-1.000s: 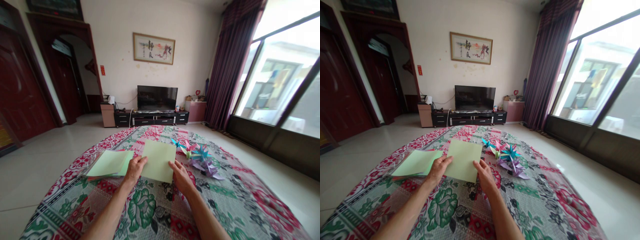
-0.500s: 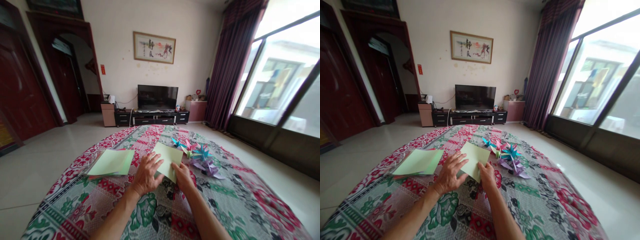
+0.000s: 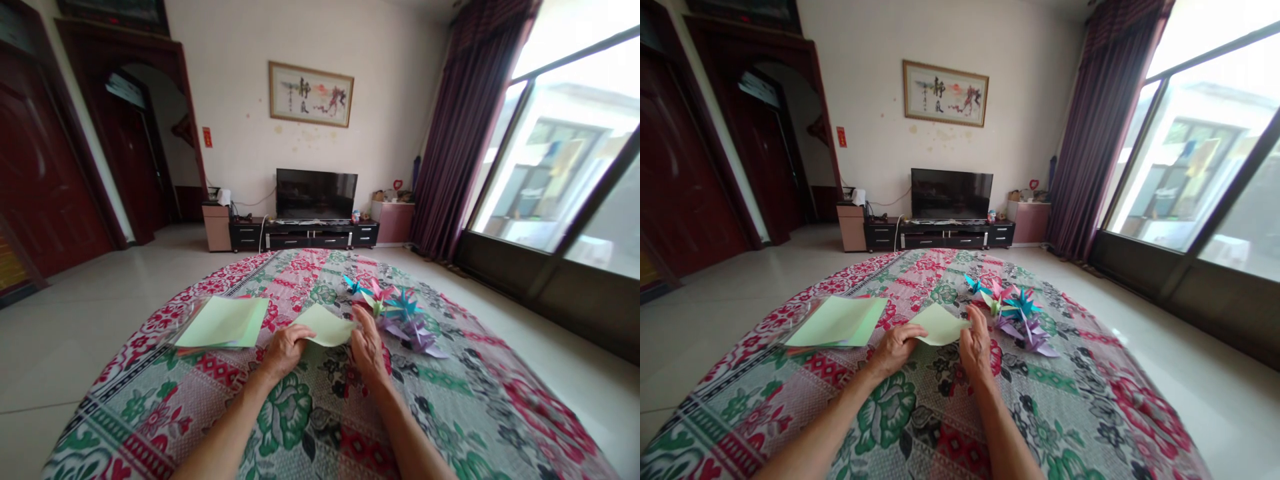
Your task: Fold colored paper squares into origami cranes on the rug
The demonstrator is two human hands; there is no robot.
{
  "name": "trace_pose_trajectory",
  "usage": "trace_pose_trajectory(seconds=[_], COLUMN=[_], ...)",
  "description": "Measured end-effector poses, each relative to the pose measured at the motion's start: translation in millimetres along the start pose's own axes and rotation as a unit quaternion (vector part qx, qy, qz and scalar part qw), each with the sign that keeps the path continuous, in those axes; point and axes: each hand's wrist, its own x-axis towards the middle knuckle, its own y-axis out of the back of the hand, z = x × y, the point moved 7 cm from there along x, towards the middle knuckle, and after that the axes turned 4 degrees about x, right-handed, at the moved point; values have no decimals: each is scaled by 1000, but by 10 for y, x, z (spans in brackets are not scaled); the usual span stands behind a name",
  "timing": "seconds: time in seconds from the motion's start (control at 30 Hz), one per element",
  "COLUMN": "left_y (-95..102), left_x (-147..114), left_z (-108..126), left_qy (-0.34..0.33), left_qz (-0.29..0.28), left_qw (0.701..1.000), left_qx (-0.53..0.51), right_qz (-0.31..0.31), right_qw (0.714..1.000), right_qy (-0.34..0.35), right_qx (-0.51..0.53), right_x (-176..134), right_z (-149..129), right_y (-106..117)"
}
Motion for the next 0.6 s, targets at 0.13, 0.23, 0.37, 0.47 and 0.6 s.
trace_pose_trajectory(seconds=[0.13, 0.23, 0.37, 0.47, 0.6], left_y=[48, 69, 102, 116, 143], left_x=[17, 30, 56, 102, 181], left_z=[-58, -54, -54, -50, -92], left_qy=[48, 81, 121, 127, 131], left_qz=[1, -3, 15, 14, 22], left_qw=[997, 994, 992, 991, 988], left_qx=[-61, -69, -18, 50, 80], right_qz=[-98, -160, -149, -158, -158], right_qw=[988, 973, 962, 963, 964], right_qy=[94, 108, 138, 98, 3], right_qx=[-72, -129, -182, -197, -214], right_x=[-57, -121, -123, -87, -49], right_z=[-223, -302, -295, -161, 6], right_y=[-73, -162, -185, -198, -178])
